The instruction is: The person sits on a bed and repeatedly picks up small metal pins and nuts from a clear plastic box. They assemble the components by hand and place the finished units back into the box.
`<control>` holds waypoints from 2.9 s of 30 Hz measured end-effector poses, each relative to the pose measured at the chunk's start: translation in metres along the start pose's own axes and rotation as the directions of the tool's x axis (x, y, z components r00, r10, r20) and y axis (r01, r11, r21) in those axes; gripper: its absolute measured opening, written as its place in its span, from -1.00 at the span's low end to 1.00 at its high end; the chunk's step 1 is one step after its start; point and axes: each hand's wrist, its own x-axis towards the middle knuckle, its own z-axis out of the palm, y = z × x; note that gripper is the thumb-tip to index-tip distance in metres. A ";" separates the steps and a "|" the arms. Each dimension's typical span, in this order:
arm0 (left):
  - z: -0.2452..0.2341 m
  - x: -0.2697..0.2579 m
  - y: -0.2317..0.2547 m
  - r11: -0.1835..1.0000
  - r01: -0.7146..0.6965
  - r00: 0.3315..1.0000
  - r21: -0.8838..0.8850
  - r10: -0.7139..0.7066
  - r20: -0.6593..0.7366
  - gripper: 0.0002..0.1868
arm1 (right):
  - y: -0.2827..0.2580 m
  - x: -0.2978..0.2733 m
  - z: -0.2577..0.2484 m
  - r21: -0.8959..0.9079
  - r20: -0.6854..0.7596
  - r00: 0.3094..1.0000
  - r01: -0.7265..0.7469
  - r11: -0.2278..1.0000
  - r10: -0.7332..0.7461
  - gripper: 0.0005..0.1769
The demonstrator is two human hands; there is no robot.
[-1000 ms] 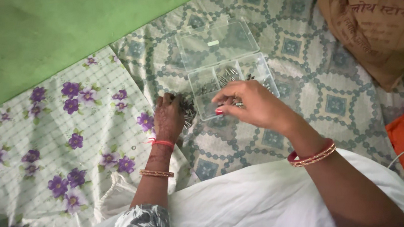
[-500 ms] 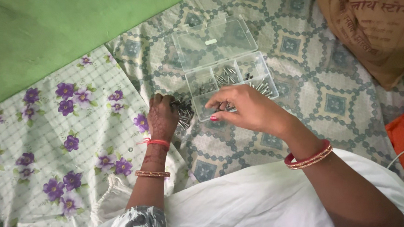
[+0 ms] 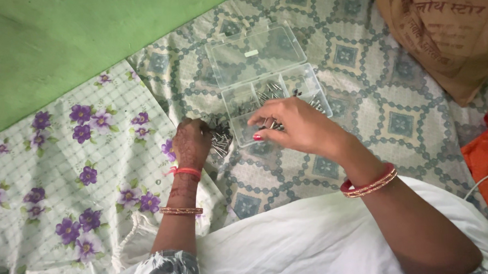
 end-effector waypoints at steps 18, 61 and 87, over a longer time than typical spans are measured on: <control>-0.075 0.017 0.073 0.855 -0.062 0.996 -0.514 0.089 0.027 -0.85 | 0.002 0.003 0.005 0.147 -0.205 0.977 -0.022 0.989 0.052 -0.69; -0.131 -0.010 0.149 0.646 -0.414 0.908 -0.641 0.345 -0.238 -0.84 | 0.004 0.012 0.011 0.615 -0.437 0.889 0.185 0.766 0.137 -0.89; -0.169 -0.024 0.161 0.624 -0.437 0.898 -0.647 0.333 -0.286 -0.81 | -0.026 0.003 -0.008 0.509 -0.557 0.829 0.390 0.768 -0.051 -0.87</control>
